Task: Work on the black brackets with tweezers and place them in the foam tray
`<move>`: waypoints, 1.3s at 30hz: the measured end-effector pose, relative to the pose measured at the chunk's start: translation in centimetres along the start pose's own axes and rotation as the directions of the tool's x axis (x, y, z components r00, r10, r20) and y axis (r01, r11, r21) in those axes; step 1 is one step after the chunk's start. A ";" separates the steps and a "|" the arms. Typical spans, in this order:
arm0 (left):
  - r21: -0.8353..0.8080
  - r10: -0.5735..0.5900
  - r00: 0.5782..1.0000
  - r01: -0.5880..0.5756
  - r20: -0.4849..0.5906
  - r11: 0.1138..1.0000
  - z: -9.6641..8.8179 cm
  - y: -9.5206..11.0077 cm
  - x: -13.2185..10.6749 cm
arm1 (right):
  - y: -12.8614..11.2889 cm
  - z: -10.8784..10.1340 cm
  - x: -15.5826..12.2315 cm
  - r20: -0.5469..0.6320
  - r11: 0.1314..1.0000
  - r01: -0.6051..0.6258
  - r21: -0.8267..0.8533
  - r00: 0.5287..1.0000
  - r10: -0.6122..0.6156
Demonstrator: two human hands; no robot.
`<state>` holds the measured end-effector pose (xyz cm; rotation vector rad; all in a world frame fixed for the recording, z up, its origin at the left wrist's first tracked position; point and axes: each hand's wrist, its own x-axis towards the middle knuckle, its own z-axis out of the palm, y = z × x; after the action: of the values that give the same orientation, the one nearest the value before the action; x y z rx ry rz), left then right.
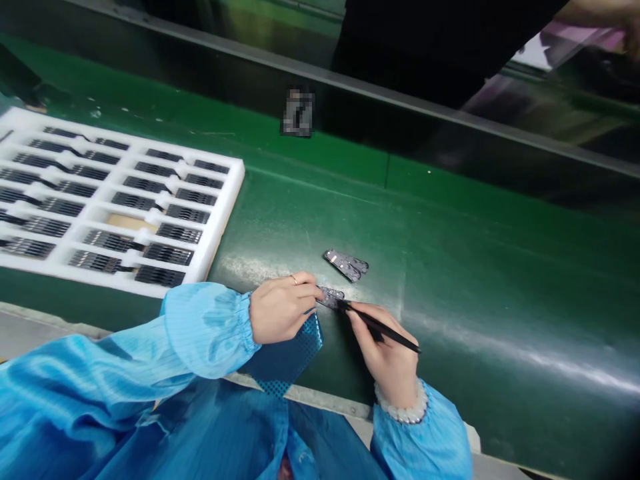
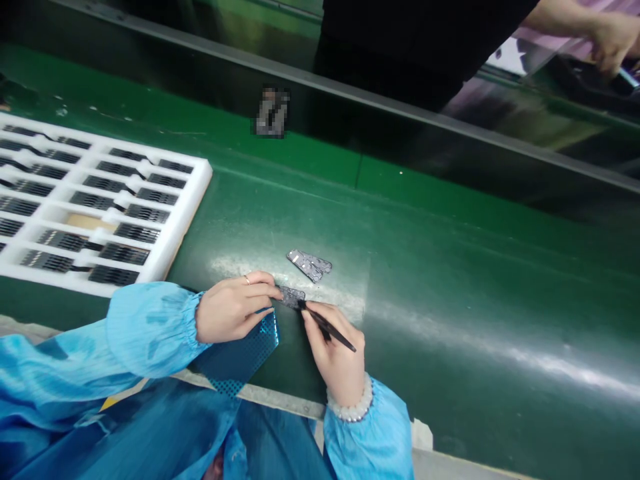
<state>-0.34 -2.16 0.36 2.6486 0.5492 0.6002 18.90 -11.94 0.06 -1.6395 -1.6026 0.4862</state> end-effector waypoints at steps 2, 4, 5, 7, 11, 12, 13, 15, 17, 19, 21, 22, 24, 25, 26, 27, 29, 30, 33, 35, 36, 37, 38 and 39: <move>-0.004 0.005 1.000 -0.005 -0.011 1.000 0.0 0.0 0.1 | 0.0 0.0 0.0 0.002 1.000 0.006 -0.009 1.000 -0.006; -0.007 0.012 1.000 -0.012 -0.024 1.000 -0.1 0.0 0.1 | 0.0 -0.1 0.1 0.005 1.000 0.013 -0.015 1.000 -0.013; -0.007 0.012 1.000 -0.012 -0.026 1.000 -0.1 0.1 0.1 | 0.0 -0.1 0.1 0.008 1.000 0.015 -0.016 1.000 -0.015; -0.004 0.009 1.000 -0.009 -0.027 1.000 -0.1 0.1 0.1 | -0.1 -0.2 0.2 0.014 1.000 0.021 -0.014 1.000 -0.021; 0.001 0.009 1.000 -0.009 -0.028 1.000 0.0 0.1 0.1 | -0.2 -0.1 0.4 0.024 1.000 0.026 -0.008 0.999 -0.026; 0.003 0.009 1.000 -0.009 -0.029 1.000 0.0 0.1 0.1 | -0.2 -0.1 0.4 0.024 1.000 0.028 -0.008 0.999 -0.028; 0.005 0.010 1.000 -0.009 -0.027 1.000 0.0 0.0 0.1 | -0.2 -0.1 0.4 0.025 1.000 0.027 -0.007 0.999 -0.027; 0.008 0.009 1.000 -0.009 -0.024 1.000 0.0 0.0 0.1 | -0.2 -0.1 0.2 0.024 1.000 0.021 0.008 0.999 -0.022; 0.005 0.010 1.000 -0.010 -0.021 1.000 0.0 0.0 0.0 | 0.0 -0.2 -0.1 -0.009 0.999 -0.018 0.047 1.000 0.019; 0.012 0.017 1.000 -0.017 -0.019 1.000 0.0 0.0 0.0 | 0.1 -0.2 -0.3 -0.091 0.992 -0.076 0.097 0.992 0.085; 0.034 0.029 1.000 -0.029 -0.010 0.999 -0.1 0.0 0.1 | 0.2 -0.1 -0.2 -0.157 0.993 -0.067 0.098 0.984 0.082; 0.047 0.034 0.999 -0.034 -0.002 0.998 -0.1 0.0 0.1 | 0.2 0.0 -0.1 -0.161 0.998 -0.016 0.064 0.987 0.026; 0.064 0.035 0.999 -0.036 0.013 0.997 -0.3 -0.1 0.2 | 0.2 0.3 0.5 -0.085 0.989 0.138 -0.057 0.986 -0.143; 0.066 0.031 0.999 -0.032 0.020 0.997 -0.3 -0.2 0.2 | 0.1 0.6 0.8 -0.024 0.970 0.210 -0.122 0.976 -0.214; 0.066 0.024 0.999 -0.026 0.024 0.998 -0.3 -0.2 0.2 | 0.0 0.8 1.1 0.038 0.948 0.262 -0.178 0.965 -0.260; 0.068 0.012 1.000 -0.014 0.026 0.998 -0.4 -0.3 0.2 | -0.1 1.1 1.4 0.093 0.931 0.291 -0.223 0.957 -0.277; 0.065 -0.014 0.999 0.012 0.034 0.998 -0.3 -0.6 0.1 | -0.4 1.5 1.8 0.152 0.914 0.306 -0.265 0.950 -0.274; 0.058 -0.026 0.999 0.024 0.040 0.998 -0.3 -0.8 0.1 | -0.5 1.6 1.8 0.159 0.914 0.309 -0.265 0.948 -0.274; 0.025 -0.046 0.997 0.044 0.059 0.999 -0.2 -1.2 0.1 | -0.7 1.7 1.7 0.143 0.923 0.312 -0.224 0.948 -0.286; 0.014 -0.042 0.998 0.041 0.055 0.999 -0.1 -1.2 0.1 | -0.7 1.6 1.5 0.126 0.931 0.303 -0.204 0.951 -0.282; 0.009 -0.041 0.998 0.040 0.050 0.999 -0.1 -1.3 0.1 | -0.6 1.5 1.4 0.119 0.935 0.294 -0.198 0.954 -0.275; 0.004 -0.041 0.998 0.041 0.045 0.999 -0.1 -1.2 0.1 | -0.5 1.4 1.3 0.113 0.938 0.287 -0.192 0.956 -0.270; -0.003 -0.043 0.998 0.043 0.041 0.999 0.0 -1.2 0.1 | -0.3 1.2 1.2 0.106 0.940 0.285 -0.186 0.957 -0.269; -0.009 -0.045 0.998 0.046 0.038 0.999 0.0 -1.2 0.1 | -0.2 1.1 1.1 0.099 0.941 0.289 -0.177 0.956 -0.275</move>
<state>-0.63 -1.08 -0.13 2.6255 0.5925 0.5362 18.17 -10.61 -0.21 -1.5053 -1.9526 0.2512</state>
